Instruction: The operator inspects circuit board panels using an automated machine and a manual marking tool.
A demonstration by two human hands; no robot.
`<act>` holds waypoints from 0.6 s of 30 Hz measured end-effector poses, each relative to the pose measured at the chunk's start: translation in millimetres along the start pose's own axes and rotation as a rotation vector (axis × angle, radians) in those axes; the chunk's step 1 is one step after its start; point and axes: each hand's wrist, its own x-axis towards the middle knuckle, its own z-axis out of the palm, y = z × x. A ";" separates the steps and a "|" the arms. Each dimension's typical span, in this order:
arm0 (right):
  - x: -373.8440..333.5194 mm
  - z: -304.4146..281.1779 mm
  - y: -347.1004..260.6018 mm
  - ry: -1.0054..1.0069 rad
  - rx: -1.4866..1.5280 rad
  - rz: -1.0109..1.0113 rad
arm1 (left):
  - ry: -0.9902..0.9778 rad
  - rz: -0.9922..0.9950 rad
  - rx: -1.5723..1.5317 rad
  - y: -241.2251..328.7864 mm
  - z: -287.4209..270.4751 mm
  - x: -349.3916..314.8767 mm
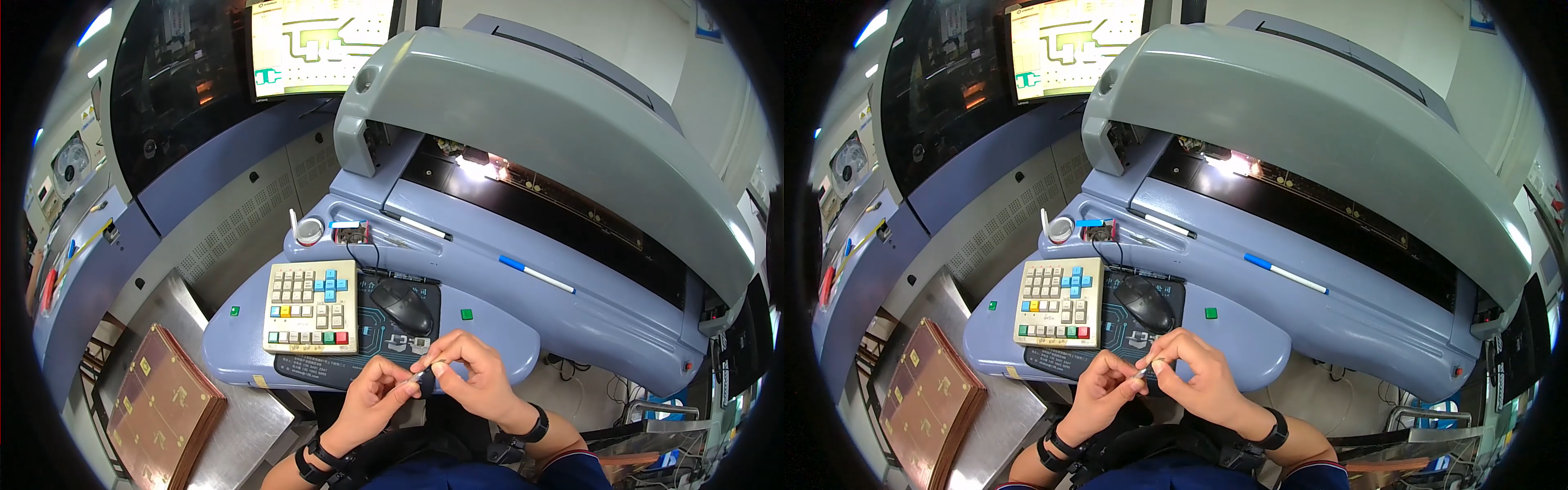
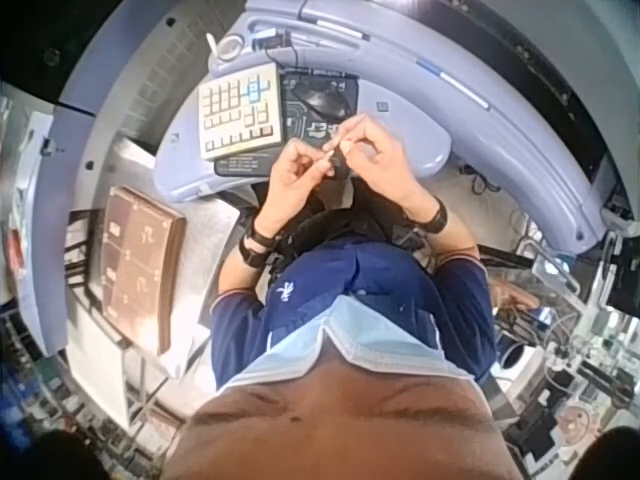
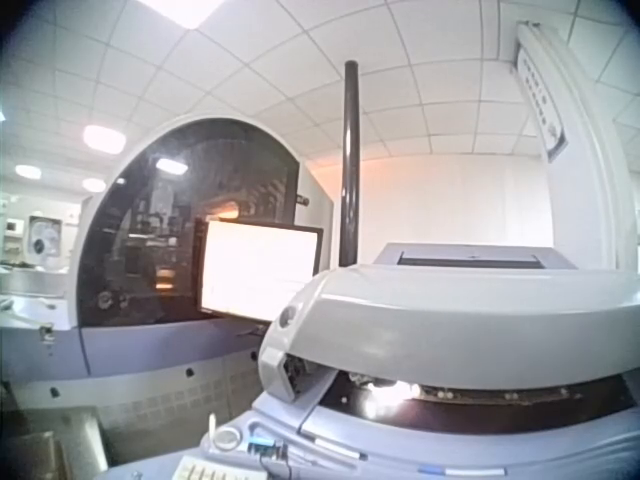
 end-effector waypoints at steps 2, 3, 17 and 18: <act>1.2 0.2 2.3 -0.019 0.002 -0.002 | 0.024 0.014 0.045 -1.1 2.6 0.3; 1.8 0.9 2.7 -0.039 0.006 -0.004 | 0.050 0.027 0.091 -1.2 3.5 0.5; 12.9 -10.6 3.6 0.050 0.277 0.060 | -0.059 -0.204 -0.054 5.1 -9.7 -6.7; 12.8 -9.7 4.3 0.056 0.311 0.064 | -0.045 -0.232 -0.169 4.9 -7.8 -6.9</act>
